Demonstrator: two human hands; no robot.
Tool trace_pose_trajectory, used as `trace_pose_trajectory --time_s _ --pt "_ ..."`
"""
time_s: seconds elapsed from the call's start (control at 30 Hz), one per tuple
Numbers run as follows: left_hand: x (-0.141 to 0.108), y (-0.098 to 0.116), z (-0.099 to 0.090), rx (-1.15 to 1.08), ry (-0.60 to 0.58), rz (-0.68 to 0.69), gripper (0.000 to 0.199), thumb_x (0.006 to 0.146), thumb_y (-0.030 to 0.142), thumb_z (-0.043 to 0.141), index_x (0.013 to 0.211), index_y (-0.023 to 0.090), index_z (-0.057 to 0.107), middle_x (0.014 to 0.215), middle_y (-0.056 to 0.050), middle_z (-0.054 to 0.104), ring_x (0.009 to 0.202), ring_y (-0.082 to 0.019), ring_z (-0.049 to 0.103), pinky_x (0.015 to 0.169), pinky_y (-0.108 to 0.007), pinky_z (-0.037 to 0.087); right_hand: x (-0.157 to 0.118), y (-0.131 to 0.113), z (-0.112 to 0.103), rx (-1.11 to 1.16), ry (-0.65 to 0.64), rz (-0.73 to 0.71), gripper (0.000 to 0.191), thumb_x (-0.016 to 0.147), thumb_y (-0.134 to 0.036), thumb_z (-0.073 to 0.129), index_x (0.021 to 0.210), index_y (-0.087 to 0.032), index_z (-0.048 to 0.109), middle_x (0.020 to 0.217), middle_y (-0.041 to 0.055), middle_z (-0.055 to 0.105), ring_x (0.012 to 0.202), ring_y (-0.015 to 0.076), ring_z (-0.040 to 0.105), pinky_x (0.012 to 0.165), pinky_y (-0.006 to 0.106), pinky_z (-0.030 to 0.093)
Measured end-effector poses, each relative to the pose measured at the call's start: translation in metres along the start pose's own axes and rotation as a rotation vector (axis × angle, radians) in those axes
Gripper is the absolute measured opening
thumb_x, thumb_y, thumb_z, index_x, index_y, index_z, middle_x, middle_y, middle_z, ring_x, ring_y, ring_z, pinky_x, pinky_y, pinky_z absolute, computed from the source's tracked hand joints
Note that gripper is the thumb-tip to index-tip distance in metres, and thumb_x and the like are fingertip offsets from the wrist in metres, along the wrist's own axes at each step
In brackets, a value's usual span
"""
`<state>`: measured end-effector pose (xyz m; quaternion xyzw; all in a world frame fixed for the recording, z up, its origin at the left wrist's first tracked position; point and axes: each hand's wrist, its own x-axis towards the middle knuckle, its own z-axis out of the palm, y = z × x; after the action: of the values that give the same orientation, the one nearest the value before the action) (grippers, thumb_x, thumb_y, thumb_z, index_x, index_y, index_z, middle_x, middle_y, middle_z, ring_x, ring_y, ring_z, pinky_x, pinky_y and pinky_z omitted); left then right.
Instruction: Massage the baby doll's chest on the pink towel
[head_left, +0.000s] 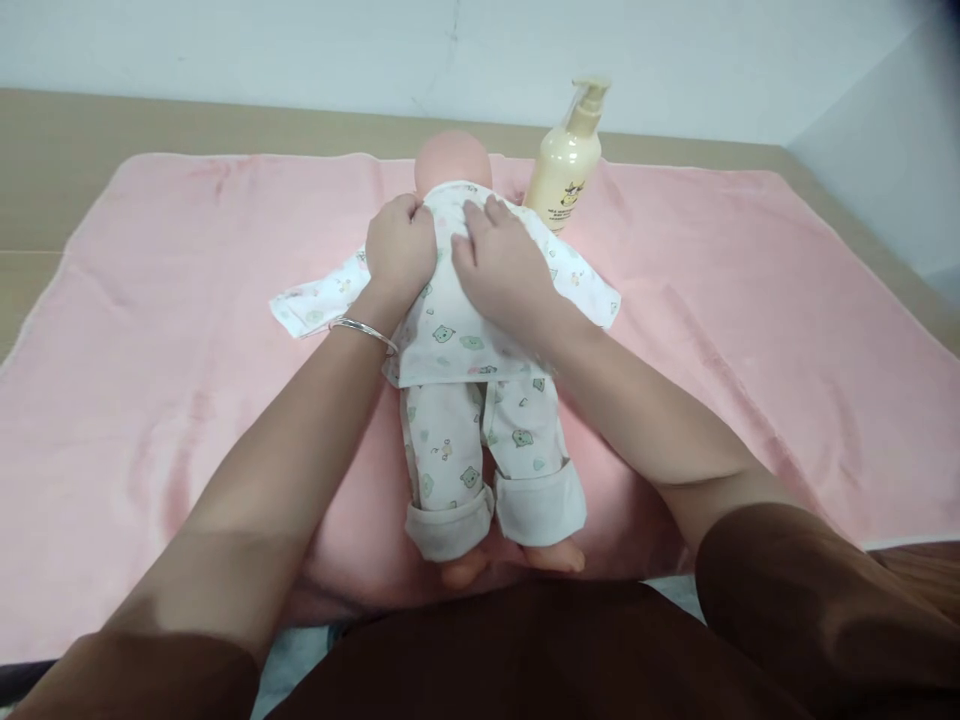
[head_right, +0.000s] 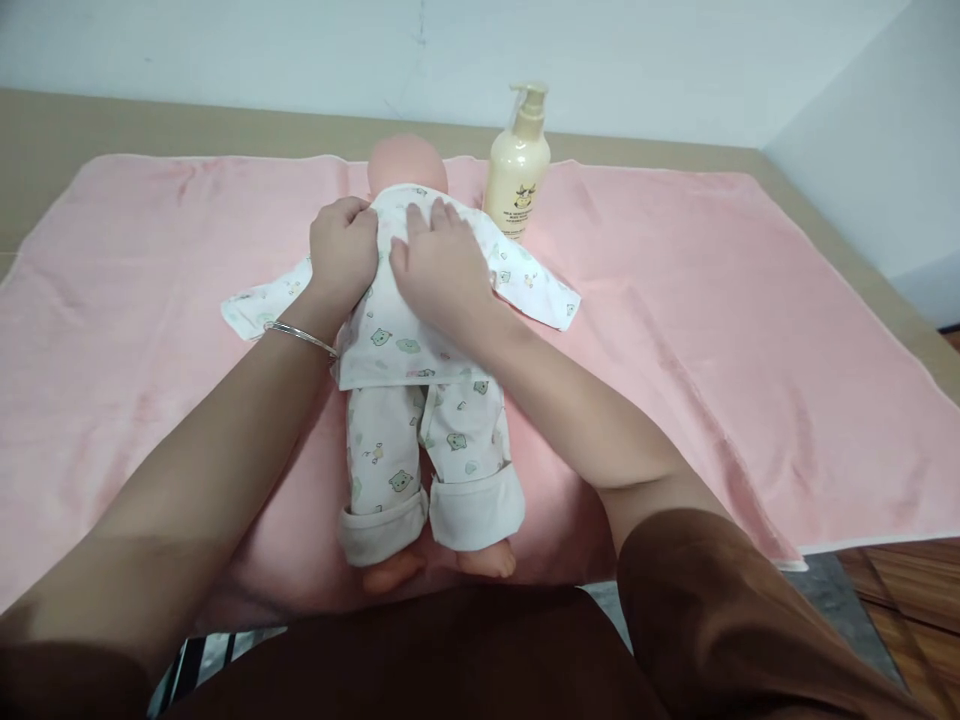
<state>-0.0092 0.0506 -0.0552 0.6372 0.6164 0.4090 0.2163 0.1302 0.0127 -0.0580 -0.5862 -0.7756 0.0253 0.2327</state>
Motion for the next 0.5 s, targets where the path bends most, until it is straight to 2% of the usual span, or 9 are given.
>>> trace_pose_trajectory --time_s 0.13,0.23,0.33,0.43,0.5 --pt "0.003 -0.002 0.001 -0.032 -0.007 -0.010 0.022 0.091 0.025 0.044 0.070 0.026 0.050 0.091 -0.004 0.072 0.085 -0.020 0.057 0.082 -0.038 0.042 -0.013 -0.030 -0.012 -0.072 -0.092 -0.125 0.060 0.101 -0.016 0.038 0.157 -0.002 0.051 0.172 0.0191 0.043 0.165 0.0333 0.034 0.140 0.055 0.025" --pt "0.003 -0.003 0.000 0.010 -0.032 -0.035 0.024 0.095 0.027 0.045 0.073 0.028 0.054 0.097 -0.002 0.075 0.093 -0.020 0.062 0.086 -0.037 0.046 -0.006 -0.025 -0.017 -0.029 -0.102 -0.140 0.057 0.099 -0.016 0.037 0.150 -0.017 0.063 0.165 0.0077 0.055 0.163 0.0265 0.040 0.139 0.048 0.031" --pt "-0.001 0.001 -0.004 0.074 -0.063 -0.023 0.026 0.100 0.029 0.040 0.083 0.029 0.061 0.105 0.001 0.077 0.098 -0.016 0.059 0.091 -0.032 0.048 0.005 -0.003 -0.018 0.058 -0.063 -0.111 0.052 0.103 -0.023 0.034 0.142 -0.029 0.068 0.155 0.0011 0.064 0.159 0.0250 0.044 0.134 0.050 0.039" --pt "-0.008 0.013 -0.011 0.203 -0.115 0.012 0.037 0.105 0.030 0.030 0.099 0.025 0.067 0.117 -0.003 0.076 0.104 -0.016 0.061 0.097 -0.033 0.049 0.013 0.014 -0.014 0.095 -0.032 -0.008 0.047 0.107 -0.033 0.033 0.140 -0.024 0.065 0.152 0.0083 0.064 0.152 0.0284 0.051 0.129 0.050 0.043" --pt "-0.014 0.025 -0.017 0.382 -0.192 0.035 0.049 0.107 0.029 0.021 0.118 0.019 0.068 0.129 -0.013 0.073 0.116 -0.023 0.064 0.104 -0.040 0.049 0.016 0.020 -0.010 0.081 -0.025 0.072 0.046 0.108 -0.039 0.034 0.136 -0.019 0.064 0.152 0.0152 0.063 0.149 0.0323 0.053 0.129 0.052 0.040"
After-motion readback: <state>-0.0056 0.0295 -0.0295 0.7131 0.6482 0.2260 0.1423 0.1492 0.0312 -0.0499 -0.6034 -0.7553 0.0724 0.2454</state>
